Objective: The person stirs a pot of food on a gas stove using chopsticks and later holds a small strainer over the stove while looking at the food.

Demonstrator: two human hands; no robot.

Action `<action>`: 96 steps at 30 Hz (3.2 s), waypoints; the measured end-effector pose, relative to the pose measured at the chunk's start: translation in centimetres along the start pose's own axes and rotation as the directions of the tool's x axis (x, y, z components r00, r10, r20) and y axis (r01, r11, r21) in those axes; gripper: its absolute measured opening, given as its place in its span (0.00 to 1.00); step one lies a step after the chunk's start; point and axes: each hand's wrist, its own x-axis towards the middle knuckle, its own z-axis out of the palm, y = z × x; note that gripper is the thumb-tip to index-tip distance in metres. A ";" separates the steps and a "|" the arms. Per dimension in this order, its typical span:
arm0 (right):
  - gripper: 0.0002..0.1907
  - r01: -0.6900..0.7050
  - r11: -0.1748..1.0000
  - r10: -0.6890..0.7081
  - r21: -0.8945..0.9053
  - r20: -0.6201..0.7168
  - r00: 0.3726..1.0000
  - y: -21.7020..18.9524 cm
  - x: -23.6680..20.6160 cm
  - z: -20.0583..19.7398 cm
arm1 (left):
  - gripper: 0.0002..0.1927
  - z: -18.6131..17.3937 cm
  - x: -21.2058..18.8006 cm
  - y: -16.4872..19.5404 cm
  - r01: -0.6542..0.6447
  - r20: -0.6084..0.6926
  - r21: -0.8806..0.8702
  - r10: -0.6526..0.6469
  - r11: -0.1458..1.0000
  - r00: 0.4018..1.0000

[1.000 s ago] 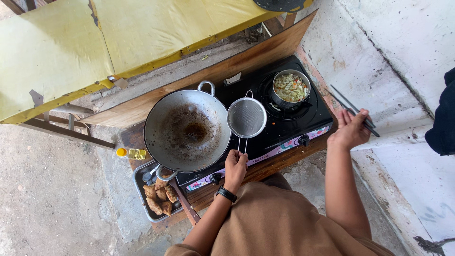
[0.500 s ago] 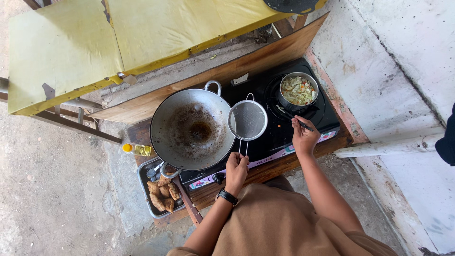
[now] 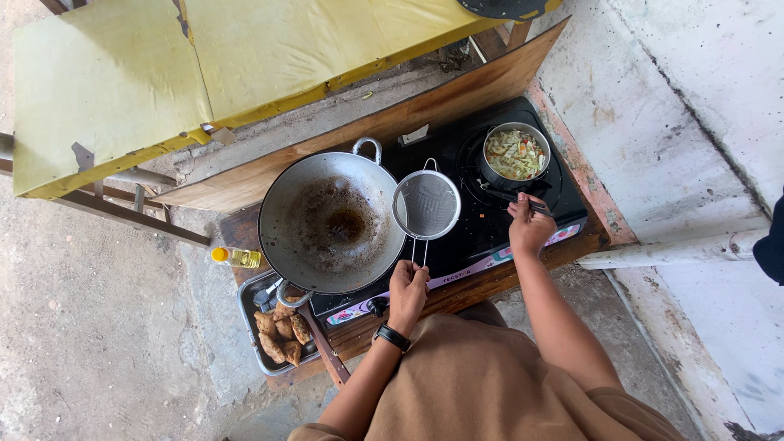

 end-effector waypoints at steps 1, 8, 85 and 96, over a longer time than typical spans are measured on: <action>0.13 -0.067 0.996 0.069 0.053 -0.029 0.997 -0.1 0.3 0.0 | 0.07 0.0 0.0 0.0 0.000 -0.006 0.005 0.000 1.000 1.000; 0.14 -0.458 0.813 0.542 0.359 -0.181 0.821 -1.4 1.2 -0.4 | 0.07 -0.1 0.0 0.0 0.002 -0.009 0.011 -0.002 1.000 1.000; 0.16 -0.287 0.855 0.424 0.431 -0.264 0.866 -2.1 6.6 -2.5 | 0.08 0.0 0.3 -0.7 -0.013 0.002 0.010 0.013 1.000 1.000; 0.20 -0.412 0.623 0.673 0.665 -0.187 0.716 -0.9 7.1 -5.5 | 0.09 0.6 0.5 -1.5 0.011 0.016 0.019 -0.011 1.000 1.000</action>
